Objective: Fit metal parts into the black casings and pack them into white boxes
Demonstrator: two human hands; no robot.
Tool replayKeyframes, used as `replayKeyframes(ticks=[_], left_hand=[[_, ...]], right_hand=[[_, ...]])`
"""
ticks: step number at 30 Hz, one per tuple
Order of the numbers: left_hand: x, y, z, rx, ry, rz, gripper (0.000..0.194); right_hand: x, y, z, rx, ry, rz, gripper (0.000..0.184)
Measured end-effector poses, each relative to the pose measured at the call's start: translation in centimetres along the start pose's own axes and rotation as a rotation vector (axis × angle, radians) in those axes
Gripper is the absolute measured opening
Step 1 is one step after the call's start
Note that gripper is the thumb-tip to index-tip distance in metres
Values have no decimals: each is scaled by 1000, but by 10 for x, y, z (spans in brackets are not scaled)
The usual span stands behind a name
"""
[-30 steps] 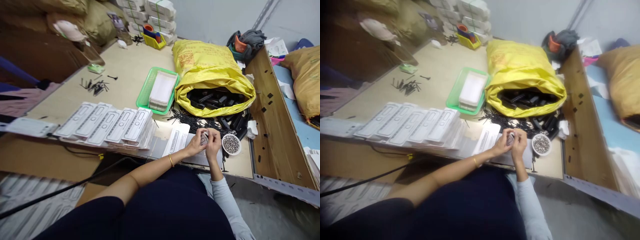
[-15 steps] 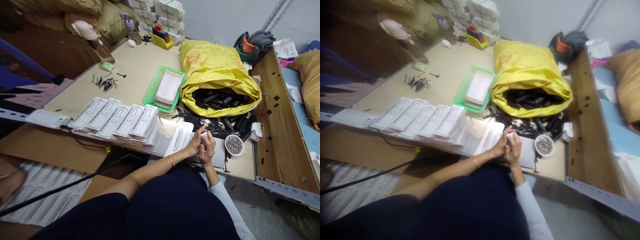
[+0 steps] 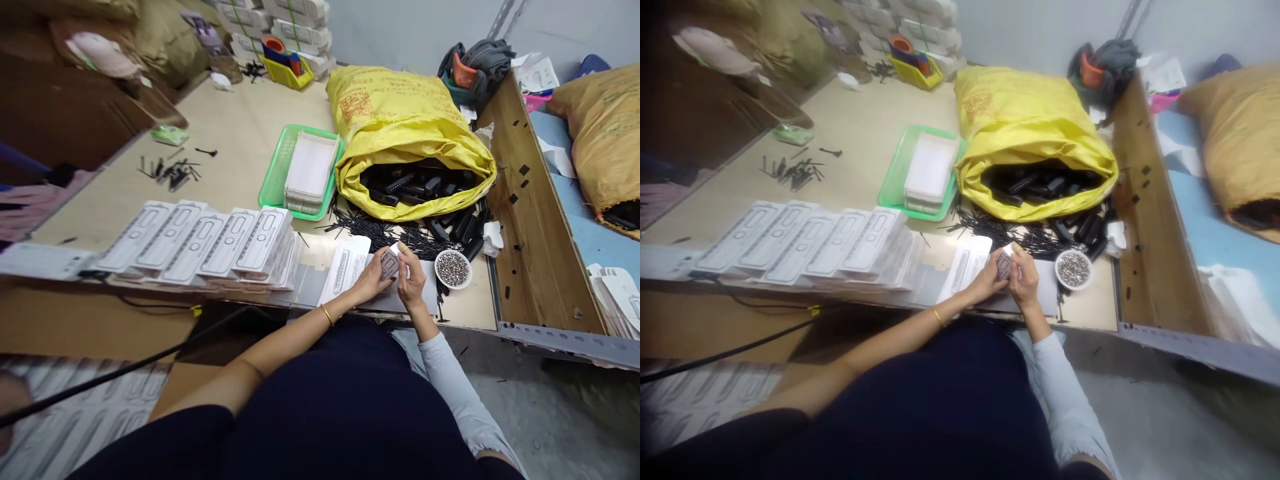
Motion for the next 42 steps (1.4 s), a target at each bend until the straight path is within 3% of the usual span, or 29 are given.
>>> replayKeyframes(ticks=[3,5,8,11,13,14,15,17,18,20,22,25,28,31,34,38,42], left_hand=[[0,-7,11,125,11,0,81],[-4,-20,43,293,-11,58,74],[-19,-47,136,580,-212,188,66],[-44,-61,233,903,-382,398,64],[-55,-58,268,1030,-409,500,61],[-56,-56,274,1068,-444,486,62],[-52,-55,272,1076,-477,435,61],[-27,-51,244,1000,-478,265,54],[-7,-47,221,918,-412,184,47],[45,-35,164,782,-141,97,36],[99,-19,122,851,-1,160,36],[173,2,91,905,19,216,35],[217,28,82,946,69,264,29],[229,50,84,982,102,275,29],[222,58,87,1000,115,218,35],[202,53,92,974,132,139,42],[174,26,107,777,17,30,41]], right_hand=[[1,-6,1,33,-5,-80,26],[2,-15,14,131,-51,-191,31],[3,-34,53,192,-217,-316,33],[1,-53,95,-50,-308,-357,31],[-2,-65,113,-265,-266,-364,29],[-3,-72,118,-366,-215,-368,27],[-5,-79,119,-458,-151,-376,24],[-11,-92,118,-614,-27,-403,20],[-15,-97,116,-671,13,-416,19],[-19,-103,114,-731,40,-431,17],[-21,-103,113,-713,33,-423,16],[-22,-97,116,-581,-36,-417,17],[-26,-91,125,-351,-219,-482,17],[-31,-89,131,18,-424,-562,17],[-33,-92,129,420,-545,-635,20],[-31,-91,122,746,-559,-675,23],[-28,-85,114,824,-527,-672,25]])
Point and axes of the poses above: each hand's wrist, its own x-axis towards the middle knuckle, its own z-axis out of the back of the hand, y = z × x, the point moved 6 cm from there along x, towards the middle knuckle, and after that the axes turned 7 degrees about x, right-handed, at the moved point
